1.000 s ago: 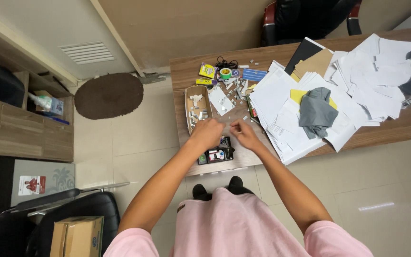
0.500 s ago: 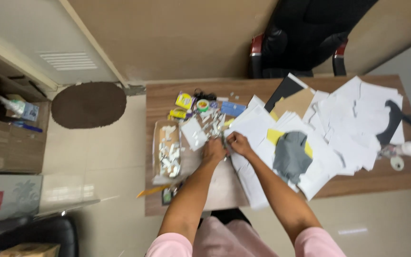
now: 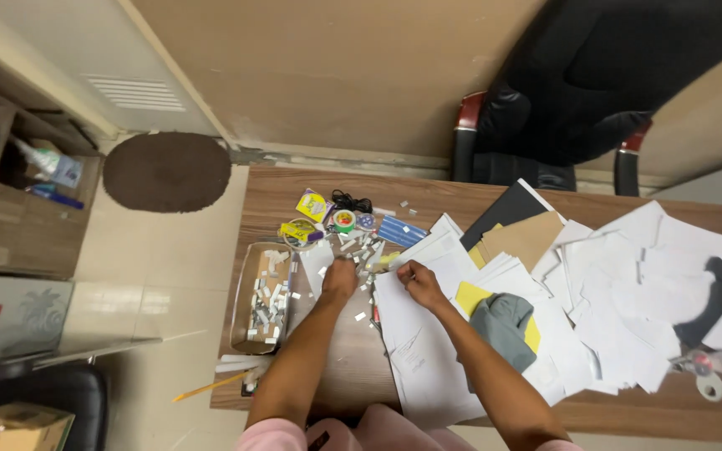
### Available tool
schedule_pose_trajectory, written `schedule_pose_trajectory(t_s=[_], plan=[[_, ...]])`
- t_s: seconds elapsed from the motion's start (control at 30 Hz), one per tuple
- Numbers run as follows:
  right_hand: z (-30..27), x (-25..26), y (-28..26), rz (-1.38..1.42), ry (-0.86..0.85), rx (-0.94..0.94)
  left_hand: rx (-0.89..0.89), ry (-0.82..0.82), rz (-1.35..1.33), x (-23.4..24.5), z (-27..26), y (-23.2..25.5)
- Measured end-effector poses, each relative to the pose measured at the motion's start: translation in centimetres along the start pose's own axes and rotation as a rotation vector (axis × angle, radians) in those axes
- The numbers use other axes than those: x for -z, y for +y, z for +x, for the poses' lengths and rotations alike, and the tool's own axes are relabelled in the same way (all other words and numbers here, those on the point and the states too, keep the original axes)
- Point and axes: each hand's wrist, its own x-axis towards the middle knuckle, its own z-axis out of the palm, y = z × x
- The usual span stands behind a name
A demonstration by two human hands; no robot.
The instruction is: The person organizes a cluttered desk by sorting various small items, including tape rolls, markers, and small boxes, into a cardboard container. They also move a pile of papers and a grey cloth to clear the workspace.
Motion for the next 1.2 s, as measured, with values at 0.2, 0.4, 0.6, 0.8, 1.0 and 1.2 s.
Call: schedule_pose_trajectory(t_s=[0.2,0.4,0.6,0.8,1.0,1.2], plan=[[7.3,-3.0,-0.7,-0.189,-0.005,0.187,-0.058,-0.017,0.121,12.4,-2.3,-0.2],[11.5,-5.5,-8.9,-0.534,0.037,0.272,0.087,-0.205,0.308,13.6,-2.4,-8.8],[14.1,-8.7,-7.6,-0.801,0.068,0.280,-0.018,-0.261,0.274,15.4,-3.8,-13.6],[9.2,-8.6,-11.9,-0.726,0.238,0.284,-0.042,-0.227,0.093,22.3,-7.9,-13.4],[2.1,-10.5,-14.2,-0.460,0.255,0.474,-0.182,-0.396,0.090,16.9,-7.9,-20.5],[-6.9,-14.4,-14.8,-0.412,-0.031,0.164,-0.156,-0.257,-0.107,17.0,-9.7,-20.9]])
